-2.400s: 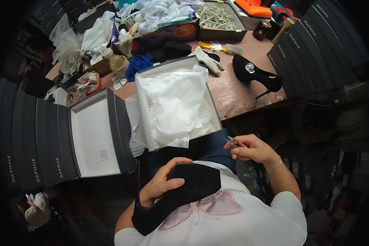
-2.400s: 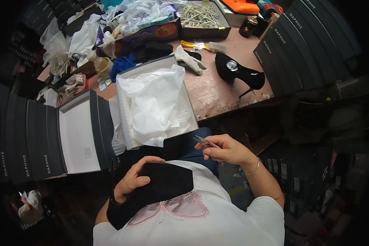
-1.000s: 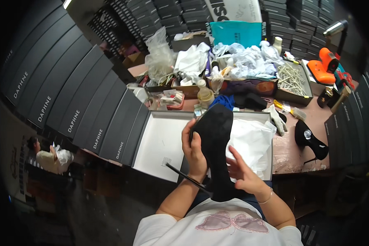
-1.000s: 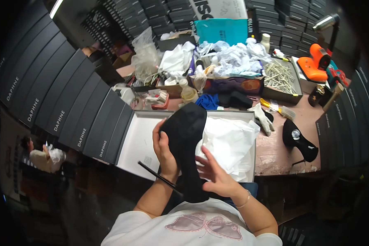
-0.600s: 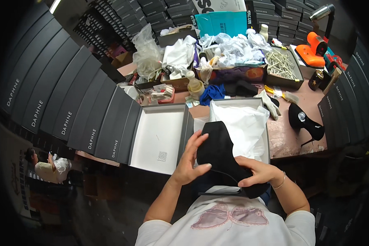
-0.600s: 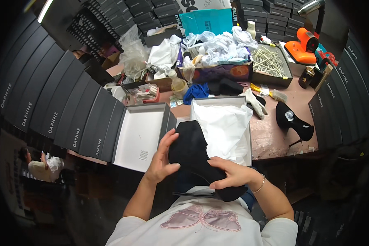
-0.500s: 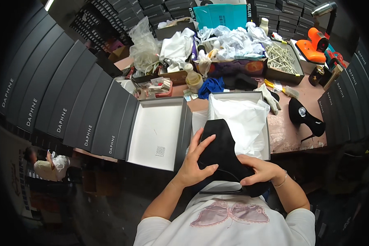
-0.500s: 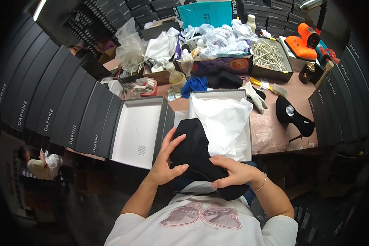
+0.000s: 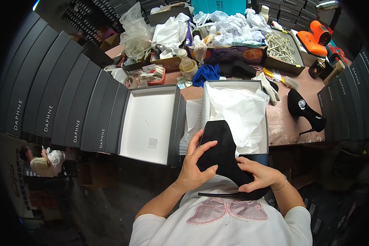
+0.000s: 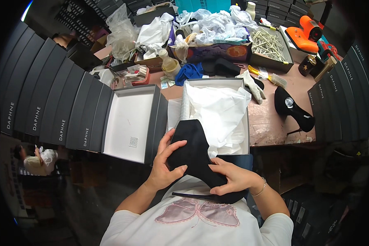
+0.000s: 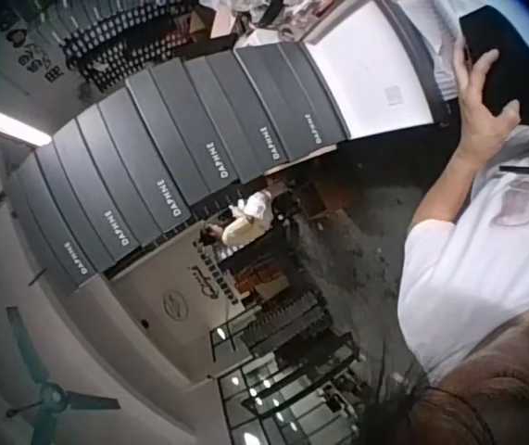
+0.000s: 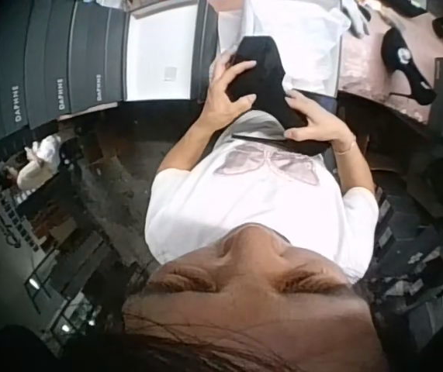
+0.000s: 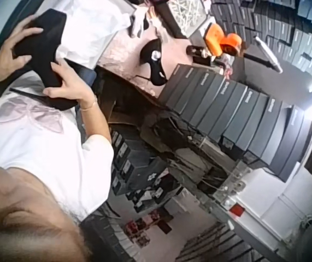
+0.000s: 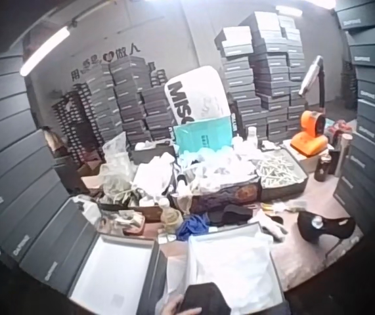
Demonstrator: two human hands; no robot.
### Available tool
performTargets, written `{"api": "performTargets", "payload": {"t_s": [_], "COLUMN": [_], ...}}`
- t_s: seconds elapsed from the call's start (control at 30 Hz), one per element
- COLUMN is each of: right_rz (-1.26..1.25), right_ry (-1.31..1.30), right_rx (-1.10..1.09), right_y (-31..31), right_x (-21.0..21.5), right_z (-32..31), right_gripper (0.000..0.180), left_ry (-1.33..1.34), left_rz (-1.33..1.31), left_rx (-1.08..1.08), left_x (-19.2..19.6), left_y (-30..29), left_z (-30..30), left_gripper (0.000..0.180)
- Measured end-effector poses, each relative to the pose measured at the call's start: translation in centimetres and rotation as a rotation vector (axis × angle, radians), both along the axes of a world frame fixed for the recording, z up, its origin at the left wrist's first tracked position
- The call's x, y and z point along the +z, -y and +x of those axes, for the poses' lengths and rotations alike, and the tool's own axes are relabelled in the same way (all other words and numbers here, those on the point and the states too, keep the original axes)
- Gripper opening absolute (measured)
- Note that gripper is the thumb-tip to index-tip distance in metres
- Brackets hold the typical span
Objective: Cleaning and packing a pair of black high-heeled shoes into a branded shoebox with protective tissue paper.
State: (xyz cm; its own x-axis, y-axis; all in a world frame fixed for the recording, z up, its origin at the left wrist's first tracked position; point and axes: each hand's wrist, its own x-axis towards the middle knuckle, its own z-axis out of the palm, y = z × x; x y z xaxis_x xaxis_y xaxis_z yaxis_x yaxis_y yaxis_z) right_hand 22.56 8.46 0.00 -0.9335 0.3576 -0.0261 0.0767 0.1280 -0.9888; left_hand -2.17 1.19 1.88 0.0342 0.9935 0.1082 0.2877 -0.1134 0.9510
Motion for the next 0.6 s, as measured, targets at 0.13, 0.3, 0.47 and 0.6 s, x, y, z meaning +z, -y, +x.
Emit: {"api": "performTargets", "payload": {"t_s": [0.13,0.3,0.47,0.6], "right_rz": [0.050,0.047,0.052,-0.050], "right_ry": [0.082,0.095,0.156,0.076], "right_rx": [0.010,-0.008,0.002,-0.001], "right_y": [0.2,1.0,1.3,1.4], "right_x": [0.7,1.0,0.7,-1.1], "right_z": [0.5,0.4,0.2,0.3], "right_gripper": [0.068,0.069,0.069,0.068], "left_ry": [0.074,0.075,-0.054,0.206], "left_rz": [0.010,0.071,0.150,0.018], "left_rx": [0.016,0.090,0.235,0.209], "left_x": [-0.7,-1.6,-2.9,-3.2], "left_y": [0.3,1.0,1.0,0.4], "left_z": [0.5,1.1,1.9,1.2], "left_gripper": [0.055,0.048,0.039,0.032]}}
